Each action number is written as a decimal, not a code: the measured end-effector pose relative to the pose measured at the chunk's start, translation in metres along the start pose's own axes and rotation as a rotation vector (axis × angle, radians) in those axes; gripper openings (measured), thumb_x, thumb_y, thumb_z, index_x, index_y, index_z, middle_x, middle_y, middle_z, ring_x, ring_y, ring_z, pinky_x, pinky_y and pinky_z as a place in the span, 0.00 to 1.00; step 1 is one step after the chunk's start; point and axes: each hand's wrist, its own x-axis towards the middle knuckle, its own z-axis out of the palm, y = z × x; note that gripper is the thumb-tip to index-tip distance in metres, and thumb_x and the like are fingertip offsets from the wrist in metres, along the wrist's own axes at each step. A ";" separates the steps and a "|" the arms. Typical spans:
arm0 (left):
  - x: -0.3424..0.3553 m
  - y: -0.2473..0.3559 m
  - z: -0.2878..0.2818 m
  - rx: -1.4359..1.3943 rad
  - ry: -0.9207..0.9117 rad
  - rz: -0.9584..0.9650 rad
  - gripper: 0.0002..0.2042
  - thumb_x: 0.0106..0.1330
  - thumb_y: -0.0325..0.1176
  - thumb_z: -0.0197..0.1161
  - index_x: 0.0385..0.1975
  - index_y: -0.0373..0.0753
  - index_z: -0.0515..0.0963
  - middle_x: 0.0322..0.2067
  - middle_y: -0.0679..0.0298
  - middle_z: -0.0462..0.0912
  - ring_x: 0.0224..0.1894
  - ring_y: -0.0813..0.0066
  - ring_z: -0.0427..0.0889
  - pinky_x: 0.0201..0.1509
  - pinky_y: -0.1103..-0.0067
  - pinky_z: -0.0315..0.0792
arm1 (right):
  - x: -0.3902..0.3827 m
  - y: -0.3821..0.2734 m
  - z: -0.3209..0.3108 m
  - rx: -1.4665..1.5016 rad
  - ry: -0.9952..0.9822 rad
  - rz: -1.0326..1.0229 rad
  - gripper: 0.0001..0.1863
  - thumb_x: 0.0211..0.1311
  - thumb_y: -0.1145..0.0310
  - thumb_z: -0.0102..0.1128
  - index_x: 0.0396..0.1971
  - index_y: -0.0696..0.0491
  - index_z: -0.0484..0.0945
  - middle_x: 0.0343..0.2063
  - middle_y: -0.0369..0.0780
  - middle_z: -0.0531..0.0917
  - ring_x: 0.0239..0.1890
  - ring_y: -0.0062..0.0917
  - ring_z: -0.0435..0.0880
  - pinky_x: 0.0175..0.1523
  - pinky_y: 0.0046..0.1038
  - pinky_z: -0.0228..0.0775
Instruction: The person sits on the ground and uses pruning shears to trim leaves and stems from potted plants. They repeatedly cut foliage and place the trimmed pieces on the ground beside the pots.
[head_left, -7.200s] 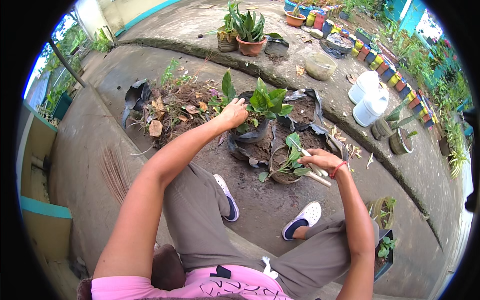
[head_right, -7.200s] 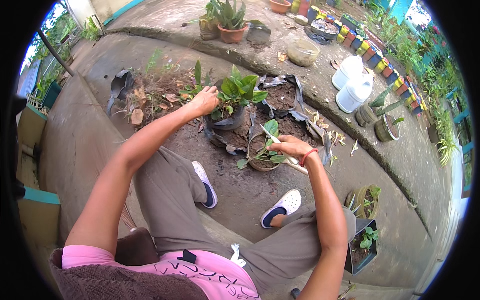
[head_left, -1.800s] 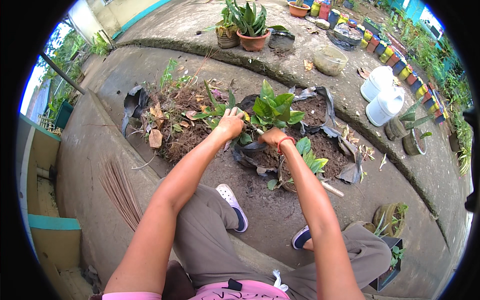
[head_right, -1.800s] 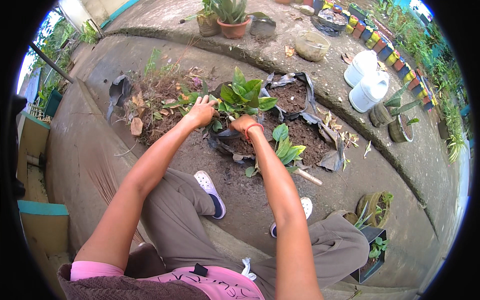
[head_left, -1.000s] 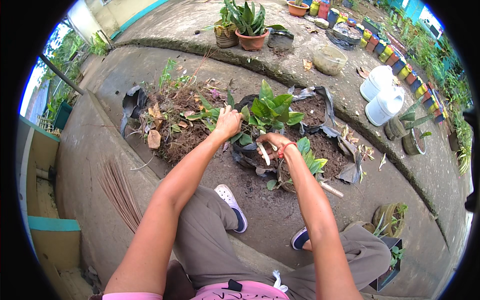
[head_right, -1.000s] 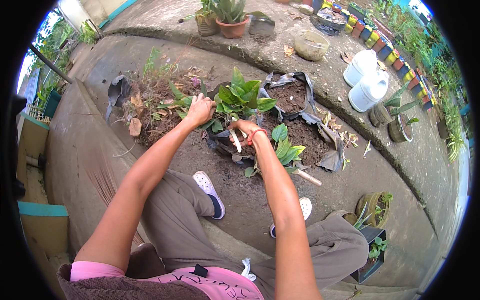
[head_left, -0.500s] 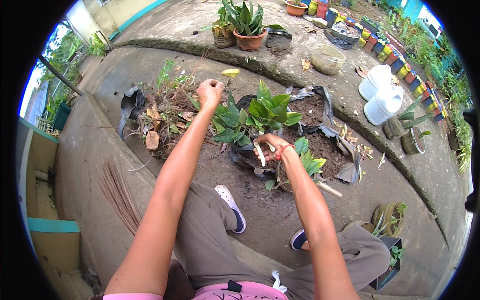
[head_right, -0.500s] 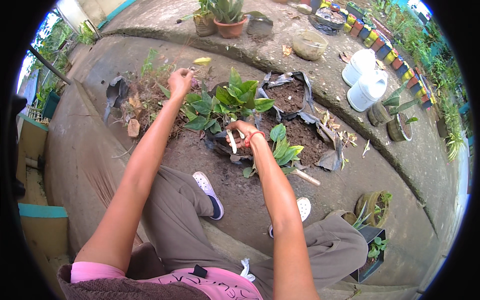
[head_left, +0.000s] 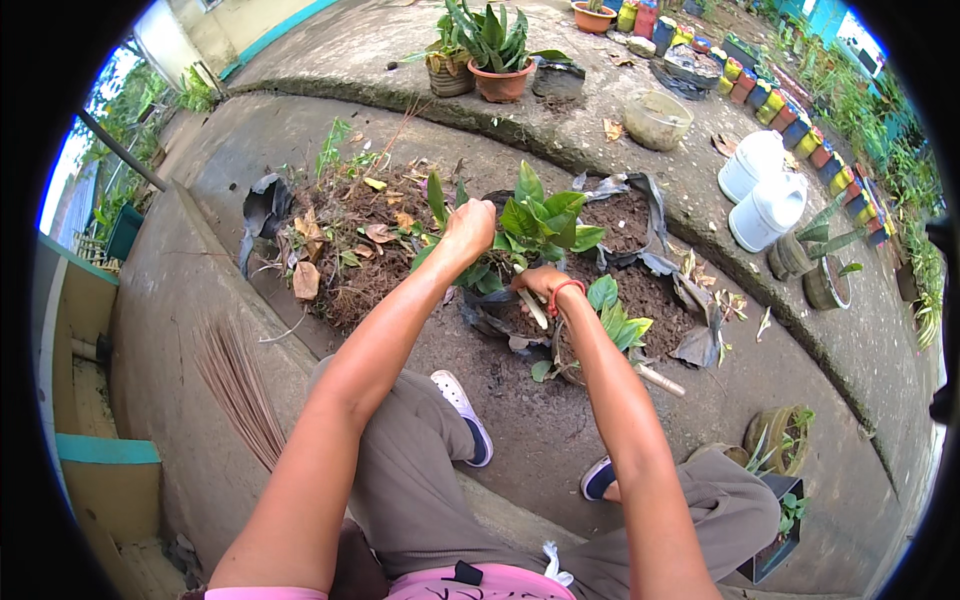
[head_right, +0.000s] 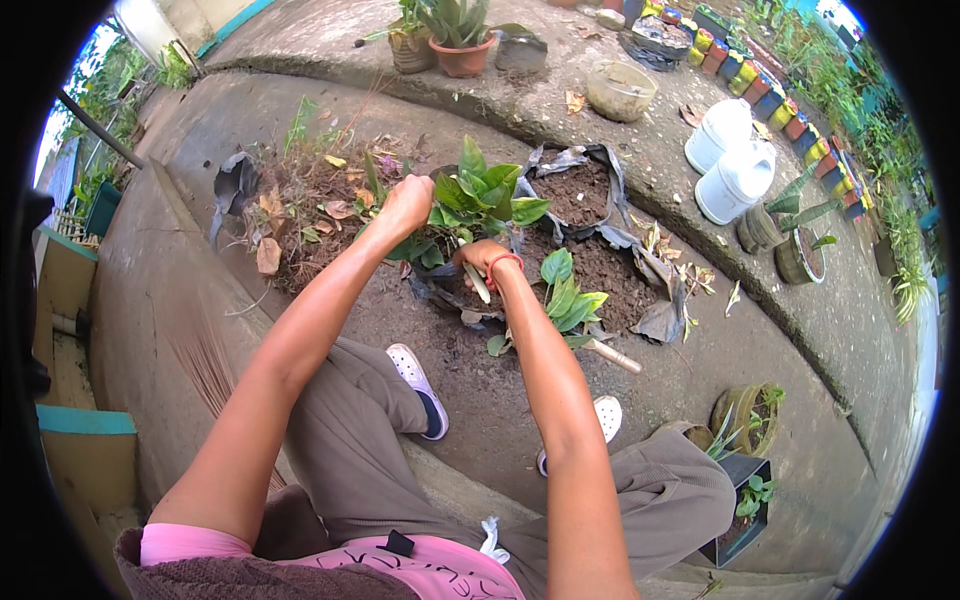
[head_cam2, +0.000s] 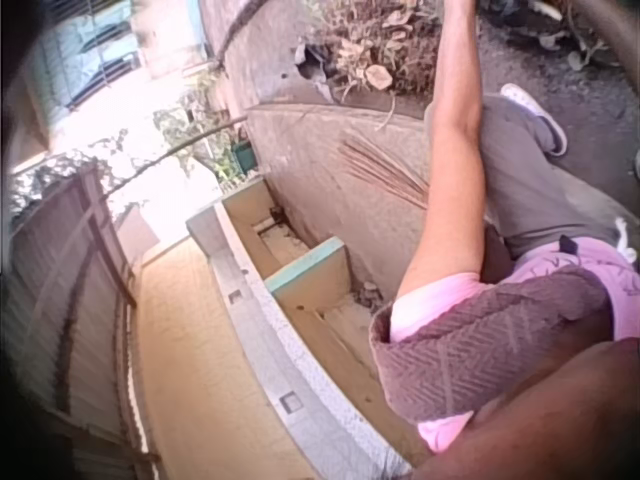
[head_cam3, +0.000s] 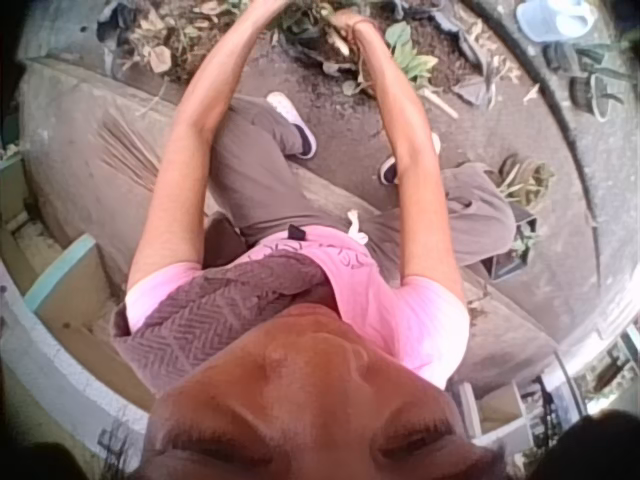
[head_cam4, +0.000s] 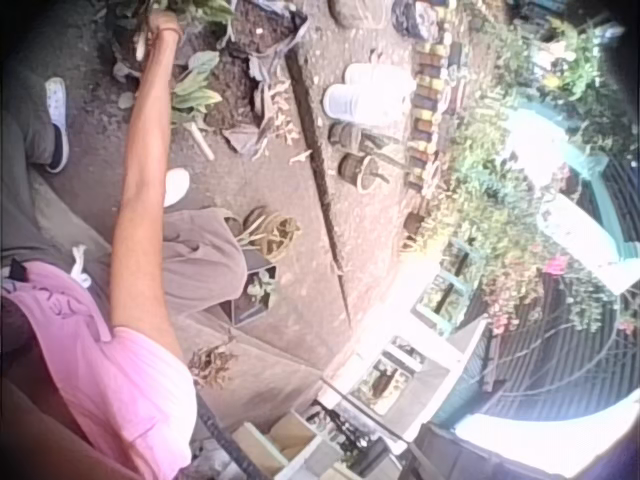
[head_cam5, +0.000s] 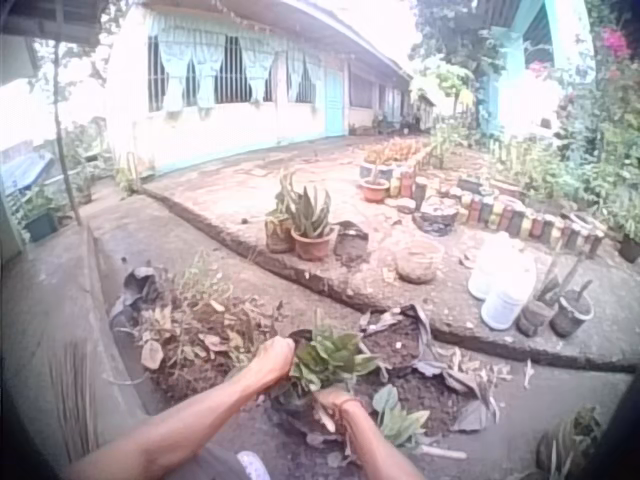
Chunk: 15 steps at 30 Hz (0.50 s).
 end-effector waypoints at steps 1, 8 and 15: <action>-0.001 -0.003 0.005 0.014 0.003 0.007 0.05 0.48 0.24 0.52 0.21 0.31 0.75 0.22 0.47 0.76 0.29 0.51 0.77 0.31 0.66 0.72 | 0.002 0.002 -0.001 0.141 -0.045 0.087 0.13 0.47 0.64 0.57 0.25 0.59 0.73 0.16 0.42 0.78 0.16 0.27 0.77 0.21 0.27 0.69; 0.000 -0.024 0.037 0.153 0.188 0.121 0.08 0.52 0.28 0.50 0.22 0.33 0.75 0.24 0.51 0.78 0.29 0.57 0.79 0.32 0.68 0.73 | 0.016 -0.001 -0.007 0.215 -0.150 0.109 0.14 0.51 0.60 0.54 0.29 0.56 0.70 0.20 0.41 0.78 0.17 0.25 0.77 0.18 0.26 0.69; 0.005 -0.029 0.040 0.141 -0.078 -0.108 0.08 0.51 0.29 0.50 0.22 0.34 0.76 0.23 0.51 0.78 0.28 0.56 0.79 0.31 0.67 0.72 | 0.008 -0.018 0.001 0.164 -0.098 0.079 0.20 0.53 0.58 0.52 0.39 0.56 0.63 0.19 0.40 0.72 0.16 0.26 0.77 0.16 0.29 0.69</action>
